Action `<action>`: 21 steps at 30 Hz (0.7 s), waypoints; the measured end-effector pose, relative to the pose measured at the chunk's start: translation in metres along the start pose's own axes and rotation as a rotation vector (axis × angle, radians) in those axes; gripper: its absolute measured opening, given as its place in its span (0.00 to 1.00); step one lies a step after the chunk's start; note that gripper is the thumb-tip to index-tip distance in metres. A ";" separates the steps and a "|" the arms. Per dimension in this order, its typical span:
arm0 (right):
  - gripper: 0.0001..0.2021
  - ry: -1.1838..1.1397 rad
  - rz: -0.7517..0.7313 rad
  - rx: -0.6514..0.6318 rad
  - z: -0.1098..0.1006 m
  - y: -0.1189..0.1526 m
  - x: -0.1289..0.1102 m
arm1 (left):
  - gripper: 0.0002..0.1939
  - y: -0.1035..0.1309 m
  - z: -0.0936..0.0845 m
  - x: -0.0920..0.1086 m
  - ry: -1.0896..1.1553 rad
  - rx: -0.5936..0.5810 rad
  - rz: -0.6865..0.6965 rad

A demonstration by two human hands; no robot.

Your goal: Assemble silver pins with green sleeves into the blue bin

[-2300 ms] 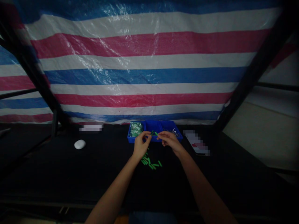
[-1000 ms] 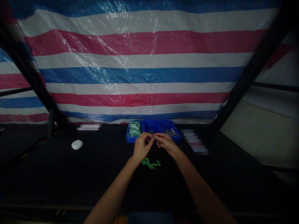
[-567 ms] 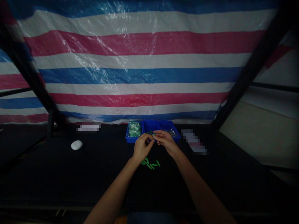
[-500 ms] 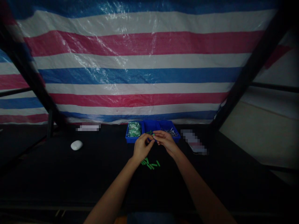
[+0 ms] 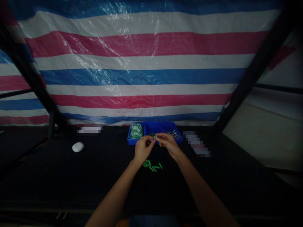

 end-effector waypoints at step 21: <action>0.12 0.139 -0.098 -0.085 0.009 0.004 -0.005 | 0.13 -0.005 0.005 -0.015 0.283 -0.042 -0.076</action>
Point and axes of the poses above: each hand's wrist, its own y-axis away from the middle knuckle, its own z-axis out of the palm, x = y × z, the point moved 3 cm from there along -y, towards the middle knuckle, and after that the axes turned 4 degrees about -x, right-handed, at the moved point
